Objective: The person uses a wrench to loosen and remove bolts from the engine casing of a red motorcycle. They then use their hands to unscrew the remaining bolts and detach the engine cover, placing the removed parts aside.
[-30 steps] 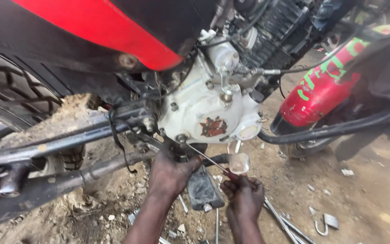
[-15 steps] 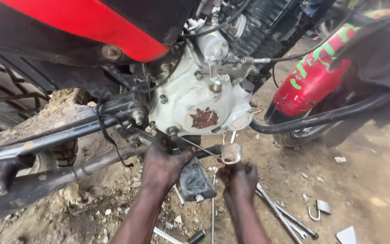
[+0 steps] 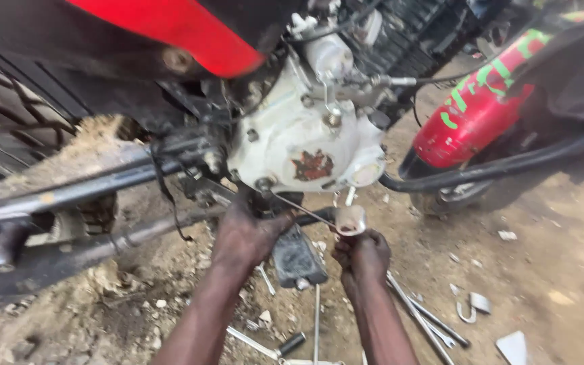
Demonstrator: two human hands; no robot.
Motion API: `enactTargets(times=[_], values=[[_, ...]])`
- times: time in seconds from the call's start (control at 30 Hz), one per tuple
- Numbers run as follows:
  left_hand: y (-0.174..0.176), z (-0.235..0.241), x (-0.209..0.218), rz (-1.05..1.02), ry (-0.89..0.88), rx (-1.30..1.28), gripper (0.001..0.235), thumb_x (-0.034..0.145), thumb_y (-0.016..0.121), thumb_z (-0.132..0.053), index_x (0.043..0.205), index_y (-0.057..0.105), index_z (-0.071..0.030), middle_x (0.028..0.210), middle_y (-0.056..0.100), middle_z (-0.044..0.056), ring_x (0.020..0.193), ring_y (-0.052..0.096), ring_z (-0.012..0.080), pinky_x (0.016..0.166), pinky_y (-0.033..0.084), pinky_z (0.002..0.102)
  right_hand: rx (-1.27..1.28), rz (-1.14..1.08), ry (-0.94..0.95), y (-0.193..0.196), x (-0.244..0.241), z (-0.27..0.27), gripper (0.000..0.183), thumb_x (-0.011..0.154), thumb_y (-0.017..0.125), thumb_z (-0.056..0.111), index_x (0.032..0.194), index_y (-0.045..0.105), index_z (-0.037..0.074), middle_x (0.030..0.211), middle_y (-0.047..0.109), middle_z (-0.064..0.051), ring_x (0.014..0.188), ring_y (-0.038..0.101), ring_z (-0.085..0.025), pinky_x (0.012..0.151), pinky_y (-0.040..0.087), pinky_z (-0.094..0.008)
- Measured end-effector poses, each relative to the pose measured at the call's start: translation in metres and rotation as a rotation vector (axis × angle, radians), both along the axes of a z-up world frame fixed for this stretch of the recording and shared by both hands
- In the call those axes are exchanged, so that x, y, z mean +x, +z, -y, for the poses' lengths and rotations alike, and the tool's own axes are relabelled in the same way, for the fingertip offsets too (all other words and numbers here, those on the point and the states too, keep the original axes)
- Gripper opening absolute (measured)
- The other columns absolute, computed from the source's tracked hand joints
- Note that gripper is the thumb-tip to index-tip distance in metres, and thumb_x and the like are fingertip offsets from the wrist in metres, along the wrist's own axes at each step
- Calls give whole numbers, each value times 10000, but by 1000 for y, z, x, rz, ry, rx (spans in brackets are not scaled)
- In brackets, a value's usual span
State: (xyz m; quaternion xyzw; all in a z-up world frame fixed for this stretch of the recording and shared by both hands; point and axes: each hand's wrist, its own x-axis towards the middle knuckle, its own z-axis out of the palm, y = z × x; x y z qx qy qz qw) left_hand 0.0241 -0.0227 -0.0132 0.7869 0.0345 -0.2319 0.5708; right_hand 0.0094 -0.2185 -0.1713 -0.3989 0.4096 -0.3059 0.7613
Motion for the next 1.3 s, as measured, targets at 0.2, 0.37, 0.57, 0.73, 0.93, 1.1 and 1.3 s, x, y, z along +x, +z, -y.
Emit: enactTargets(times=[0.2, 0.37, 0.57, 0.73, 0.93, 1.1, 1.3], values=[[2, 4, -1, 25, 42, -64, 1016, 849, 829, -166, 1638, 189, -164, 1491, 531, 236, 397, 461, 91, 369, 486, 238, 70, 138, -150, 38, -39, -54, 163, 1007, 609, -14, 950, 475, 60, 839, 727, -223, 559, 545, -199, 465, 432, -312], [6, 0, 2, 40, 54, 13, 734, 829, 829, -210, 1455, 454, -139, 1259, 687, 56, 831, 737, 187, 713, 647, 317, 16, 51, -126, 28, -48, -54, 67, 1017, 633, 33, 1001, 568, 38, 801, 703, -189, 512, 536, -206, 440, 414, -320], [-4, -1, 9, 125, -17, 162, 634, 788, 776, -370, 1343, 554, -159, 1178, 718, 31, 960, 734, 220, 830, 618, 401, 91, -115, 64, 24, -52, -33, 196, 977, 753, 223, 934, 659, 57, 652, 624, -91, 453, 469, -151, 412, 337, -294], [-9, 7, 14, 228, 114, 180, 292, 893, 592, -422, 1001, 641, -155, 802, 742, 36, 594, 635, 194, 515, 543, 354, 11, -71, -136, 16, -54, -21, 85, 983, 707, 85, 969, 623, 83, 665, 620, -94, 468, 482, -151, 408, 362, -293], [-20, 20, 32, 176, 230, 402, 391, 790, 870, -522, 726, 688, -182, 648, 634, -13, 604, 581, 177, 562, 464, 359, -78, -27, -221, -15, -75, -17, 98, 967, 603, -36, 918, 643, 38, 702, 651, -103, 489, 485, -130, 357, 352, -277], [-28, 28, 30, 215, 314, 408, 235, 874, 786, -203, 697, 631, -210, 606, 597, -64, 530, 534, 103, 488, 407, 289, 58, -102, -255, -42, -77, -28, 35, 959, 647, 58, 946, 618, 44, 618, 587, -125, 436, 403, -149, 383, 295, -308], [-27, 34, 26, 193, 327, 429, 284, 813, 744, -126, 639, 545, -229, 576, 536, -71, 522, 515, 81, 484, 399, 272, -84, -315, -123, -65, -98, -43, 111, 937, 607, -37, 876, 528, 13, 738, 731, -275, 458, 401, -199, 397, 298, -347]])
